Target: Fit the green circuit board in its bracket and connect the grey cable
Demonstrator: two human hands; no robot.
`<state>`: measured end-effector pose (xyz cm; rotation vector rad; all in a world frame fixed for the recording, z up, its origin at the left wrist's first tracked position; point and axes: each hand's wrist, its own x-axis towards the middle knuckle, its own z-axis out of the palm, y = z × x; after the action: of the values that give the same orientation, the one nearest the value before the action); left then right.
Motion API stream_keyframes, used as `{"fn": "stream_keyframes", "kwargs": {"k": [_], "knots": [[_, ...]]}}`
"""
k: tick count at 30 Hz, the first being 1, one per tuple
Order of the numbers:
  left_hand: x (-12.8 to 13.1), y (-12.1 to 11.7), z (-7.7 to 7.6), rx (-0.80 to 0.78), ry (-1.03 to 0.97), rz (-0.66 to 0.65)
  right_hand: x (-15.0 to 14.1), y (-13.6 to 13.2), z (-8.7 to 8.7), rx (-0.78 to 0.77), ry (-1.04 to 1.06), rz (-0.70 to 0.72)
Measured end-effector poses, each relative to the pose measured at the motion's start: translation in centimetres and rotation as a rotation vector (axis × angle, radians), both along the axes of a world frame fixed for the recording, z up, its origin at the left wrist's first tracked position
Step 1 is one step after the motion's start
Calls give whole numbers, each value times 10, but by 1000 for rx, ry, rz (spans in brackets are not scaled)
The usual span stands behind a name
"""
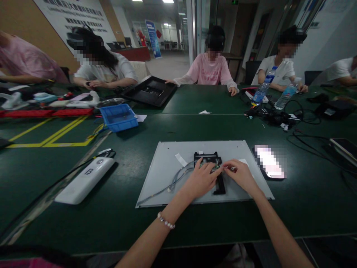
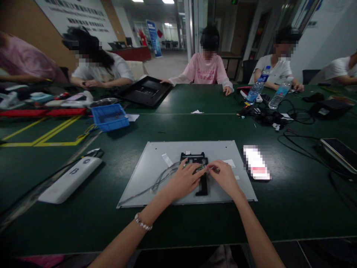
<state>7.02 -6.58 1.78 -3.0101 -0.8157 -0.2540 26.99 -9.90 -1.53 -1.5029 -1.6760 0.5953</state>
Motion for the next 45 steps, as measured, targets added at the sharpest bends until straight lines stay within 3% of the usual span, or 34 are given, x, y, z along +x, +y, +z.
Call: {"fn": "stream_keyframes", "kwargs": {"k": [6,9,13,16,19,22,27,31,35,40,45], "knots": [[-12,3,17,-14,-70,49,2,-4,4,8,-2,-15],[-35,17,22,-35,-190,217,2,-6,6,24,-25,-21],[-75,48,9,-60,-385,558,-1,-8,7,44,-84,1],[-90,67,-9,-181,-428,685,-3,-9,8,40,-139,48],[-89,77,-21,-268,-432,695,-4,-10,9,32,-161,63],[-84,80,-23,-293,-460,685,-4,-10,8,42,-159,59],[-95,80,-3,-384,-525,633,-5,-11,12,54,-126,45],[-109,68,18,-589,-674,588,-17,-14,26,91,-80,60],[-109,51,24,-719,-728,612,-42,-17,41,154,-46,109],[-104,44,10,-567,-558,571,-83,-16,44,203,-117,208],[-105,47,-12,-467,-507,569,-117,-15,34,257,-336,411]]}}
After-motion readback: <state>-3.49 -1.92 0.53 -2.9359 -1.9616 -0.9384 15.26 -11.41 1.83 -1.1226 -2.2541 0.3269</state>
